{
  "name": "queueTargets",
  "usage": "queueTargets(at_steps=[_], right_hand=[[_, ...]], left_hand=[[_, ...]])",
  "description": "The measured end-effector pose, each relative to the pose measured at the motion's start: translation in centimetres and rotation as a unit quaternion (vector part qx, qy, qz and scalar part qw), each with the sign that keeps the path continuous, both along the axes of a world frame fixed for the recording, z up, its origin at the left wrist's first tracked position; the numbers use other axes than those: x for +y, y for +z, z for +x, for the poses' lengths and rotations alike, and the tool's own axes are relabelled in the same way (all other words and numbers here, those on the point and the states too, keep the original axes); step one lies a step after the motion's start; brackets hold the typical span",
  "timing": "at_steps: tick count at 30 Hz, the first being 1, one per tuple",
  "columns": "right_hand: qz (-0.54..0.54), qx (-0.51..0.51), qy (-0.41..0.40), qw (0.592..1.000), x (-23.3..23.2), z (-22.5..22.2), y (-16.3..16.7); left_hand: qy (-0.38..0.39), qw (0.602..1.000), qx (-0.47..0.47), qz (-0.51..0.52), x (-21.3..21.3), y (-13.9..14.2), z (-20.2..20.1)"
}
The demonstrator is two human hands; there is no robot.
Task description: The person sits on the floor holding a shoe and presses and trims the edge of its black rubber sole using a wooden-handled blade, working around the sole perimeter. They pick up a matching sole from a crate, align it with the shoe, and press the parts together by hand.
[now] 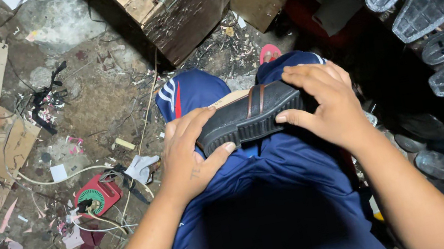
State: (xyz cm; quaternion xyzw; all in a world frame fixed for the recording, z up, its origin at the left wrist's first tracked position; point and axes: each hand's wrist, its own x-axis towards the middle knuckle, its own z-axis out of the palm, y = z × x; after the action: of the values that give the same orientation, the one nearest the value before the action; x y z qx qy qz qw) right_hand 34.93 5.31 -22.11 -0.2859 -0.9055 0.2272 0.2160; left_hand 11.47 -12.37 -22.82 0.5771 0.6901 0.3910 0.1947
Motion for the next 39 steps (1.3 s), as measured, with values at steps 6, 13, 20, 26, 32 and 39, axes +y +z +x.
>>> queueTargets(at_steps=[6,13,20,26,32,39], right_hand=[[-0.023,0.004,0.021,1.000,1.2,-0.2,-1.0],[0.002,-0.018,0.021,1.000,0.6,-1.2,0.4],[0.047,0.018,0.038,0.998,-2.4,-3.8,-0.4],[0.054,-0.042,0.006,0.998,-3.2,-5.8,0.1],[0.052,-0.026,0.016,0.998,-2.0,-6.8,0.3],[0.119,-0.005,-0.153,0.981,6.9,3.6,3.0]], left_hand=[[0.007,1.000,-0.001,0.013,0.2,-1.0,-0.1],[0.004,1.000,-0.009,0.000,0.2,-1.4,-0.3],[0.010,0.999,-0.030,-0.016,0.4,-1.7,0.6],[0.037,0.999,-0.011,0.030,0.9,-2.9,0.4],[0.081,0.990,-0.100,0.053,2.2,-3.2,0.0],[0.081,0.951,-0.290,-0.065,4.9,-1.5,-0.2]])
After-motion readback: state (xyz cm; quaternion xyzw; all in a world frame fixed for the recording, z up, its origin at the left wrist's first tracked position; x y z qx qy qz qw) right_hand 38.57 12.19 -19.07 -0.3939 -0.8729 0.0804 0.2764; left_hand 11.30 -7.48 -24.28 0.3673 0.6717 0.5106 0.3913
